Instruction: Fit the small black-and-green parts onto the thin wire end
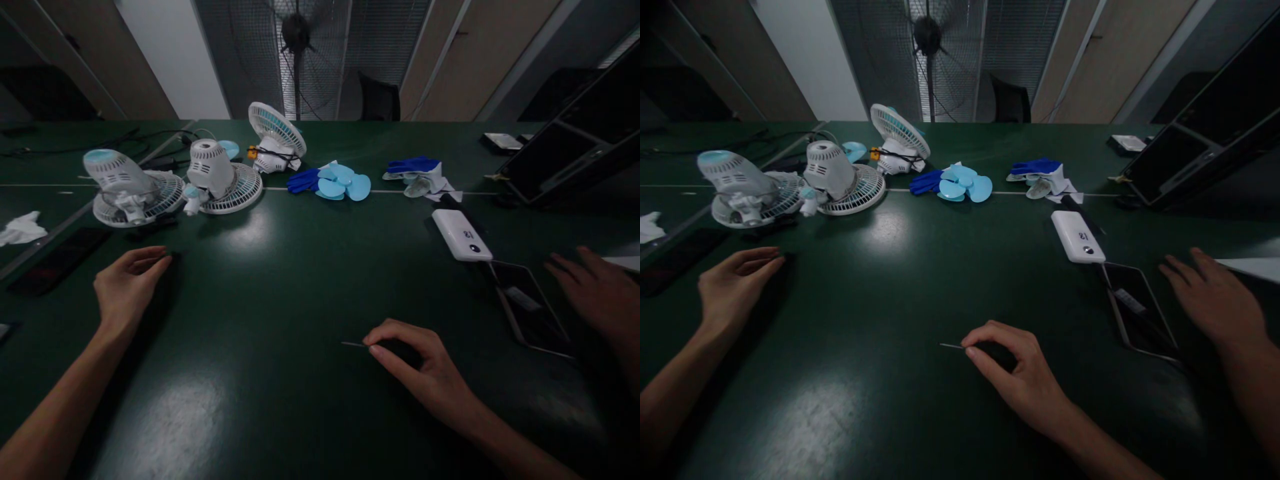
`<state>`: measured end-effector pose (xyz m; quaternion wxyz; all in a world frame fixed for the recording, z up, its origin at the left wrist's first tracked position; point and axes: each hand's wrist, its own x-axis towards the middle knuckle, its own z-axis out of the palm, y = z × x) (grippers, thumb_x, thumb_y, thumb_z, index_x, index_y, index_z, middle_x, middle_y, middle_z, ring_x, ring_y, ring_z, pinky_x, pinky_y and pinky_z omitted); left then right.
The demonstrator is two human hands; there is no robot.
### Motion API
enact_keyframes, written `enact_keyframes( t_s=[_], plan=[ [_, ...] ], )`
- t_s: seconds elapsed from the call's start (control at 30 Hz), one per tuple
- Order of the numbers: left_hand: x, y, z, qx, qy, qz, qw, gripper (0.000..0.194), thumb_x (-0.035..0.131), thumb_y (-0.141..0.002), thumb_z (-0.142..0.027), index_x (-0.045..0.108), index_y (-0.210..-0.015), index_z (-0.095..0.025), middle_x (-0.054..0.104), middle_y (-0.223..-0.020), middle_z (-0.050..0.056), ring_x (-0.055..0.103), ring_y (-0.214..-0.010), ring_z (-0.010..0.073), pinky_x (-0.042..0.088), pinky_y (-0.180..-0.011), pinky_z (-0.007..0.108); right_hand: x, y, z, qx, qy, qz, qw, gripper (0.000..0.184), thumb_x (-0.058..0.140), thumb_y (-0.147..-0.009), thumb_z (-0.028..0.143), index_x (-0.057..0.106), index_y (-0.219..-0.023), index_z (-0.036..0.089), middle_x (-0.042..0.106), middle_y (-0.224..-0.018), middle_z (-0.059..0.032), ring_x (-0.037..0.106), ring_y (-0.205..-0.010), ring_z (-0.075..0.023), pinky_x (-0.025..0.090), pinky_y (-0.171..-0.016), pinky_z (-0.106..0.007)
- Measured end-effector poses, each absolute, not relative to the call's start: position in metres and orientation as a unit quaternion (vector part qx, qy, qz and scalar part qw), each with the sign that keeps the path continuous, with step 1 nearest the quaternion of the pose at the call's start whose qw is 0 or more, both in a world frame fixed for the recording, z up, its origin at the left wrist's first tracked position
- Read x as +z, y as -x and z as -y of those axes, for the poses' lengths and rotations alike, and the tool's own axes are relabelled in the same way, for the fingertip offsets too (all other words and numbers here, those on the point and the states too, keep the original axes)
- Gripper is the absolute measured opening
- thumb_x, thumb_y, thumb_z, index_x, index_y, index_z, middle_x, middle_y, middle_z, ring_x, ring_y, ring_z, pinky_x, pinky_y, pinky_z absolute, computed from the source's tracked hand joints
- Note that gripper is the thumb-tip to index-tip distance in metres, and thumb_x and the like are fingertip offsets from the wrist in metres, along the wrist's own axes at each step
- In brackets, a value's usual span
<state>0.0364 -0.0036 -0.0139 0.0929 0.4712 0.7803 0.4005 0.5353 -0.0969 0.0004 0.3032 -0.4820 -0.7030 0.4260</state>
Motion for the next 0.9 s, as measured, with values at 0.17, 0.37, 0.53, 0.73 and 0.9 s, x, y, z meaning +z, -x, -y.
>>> enact_keyframes(
  t_s=[0.17, 0.37, 0.53, 0.73, 0.9],
  plan=[
    [-0.014, -0.035, 0.004, 0.398, -0.463, -0.786, 0.092, 0.056, 0.080, -0.076, -0.051, 0.076, -0.123, -0.021, 0.079, -0.114, 0.009, 0.075, -0.104, 0.0278, 0.060, -0.088, 0.034, -0.001, -0.537, 0.098, 0.433, 0.478, 0.704, 0.297, 0.012, 0.066, -0.101, 0.027, 0.077, -0.107, 0.028, 0.079, -0.102, -0.0023, 0.075, -0.096, -0.0223, 0.058, -0.081, -0.033],
    [-0.010, -0.039, 0.004, 0.399, -0.463, -0.785, 0.099, 0.055, 0.079, -0.077, -0.050, 0.075, -0.123, -0.020, 0.078, -0.120, 0.010, 0.074, -0.111, 0.0281, 0.057, -0.100, 0.039, 0.001, -0.537, 0.098, 0.430, 0.479, 0.704, 0.300, 0.011, 0.067, -0.100, 0.027, 0.077, -0.106, 0.028, 0.079, -0.101, -0.0021, 0.075, -0.095, -0.0227, 0.058, -0.081, -0.033],
    [-0.010, -0.039, 0.002, 0.384, -0.470, -0.787, 0.108, 0.057, 0.079, -0.077, -0.048, 0.074, -0.124, -0.016, 0.077, -0.120, 0.013, 0.073, -0.110, 0.0297, 0.056, -0.104, 0.043, 0.001, -0.536, 0.097, 0.433, 0.477, 0.704, 0.298, 0.011, 0.067, -0.101, 0.027, 0.076, -0.106, 0.028, 0.078, -0.100, -0.0017, 0.075, -0.093, -0.0215, 0.056, -0.081, -0.033],
    [0.008, -0.081, 0.013, 0.356, -0.542, -0.747, 0.144, 0.055, 0.074, -0.082, -0.050, 0.070, -0.127, -0.017, 0.075, -0.122, 0.009, 0.070, -0.108, 0.0253, 0.054, -0.105, 0.042, -0.001, -0.536, 0.098, 0.438, 0.474, 0.701, 0.303, 0.011, 0.067, -0.100, 0.026, 0.076, -0.105, 0.028, 0.077, -0.099, -0.0012, 0.074, -0.092, -0.0208, 0.055, -0.081, -0.033],
    [0.018, -0.162, 0.042, 0.324, -0.677, -0.624, 0.217, 0.041, 0.071, -0.088, -0.047, 0.070, -0.121, -0.023, 0.075, -0.117, 0.006, 0.070, -0.102, 0.0233, 0.056, -0.094, 0.038, -0.002, -0.536, 0.097, 0.441, 0.468, 0.703, 0.303, 0.010, 0.067, -0.100, 0.025, 0.075, -0.105, 0.028, 0.076, -0.098, -0.0006, 0.073, -0.091, -0.0197, 0.054, -0.080, -0.032]
  ],
)
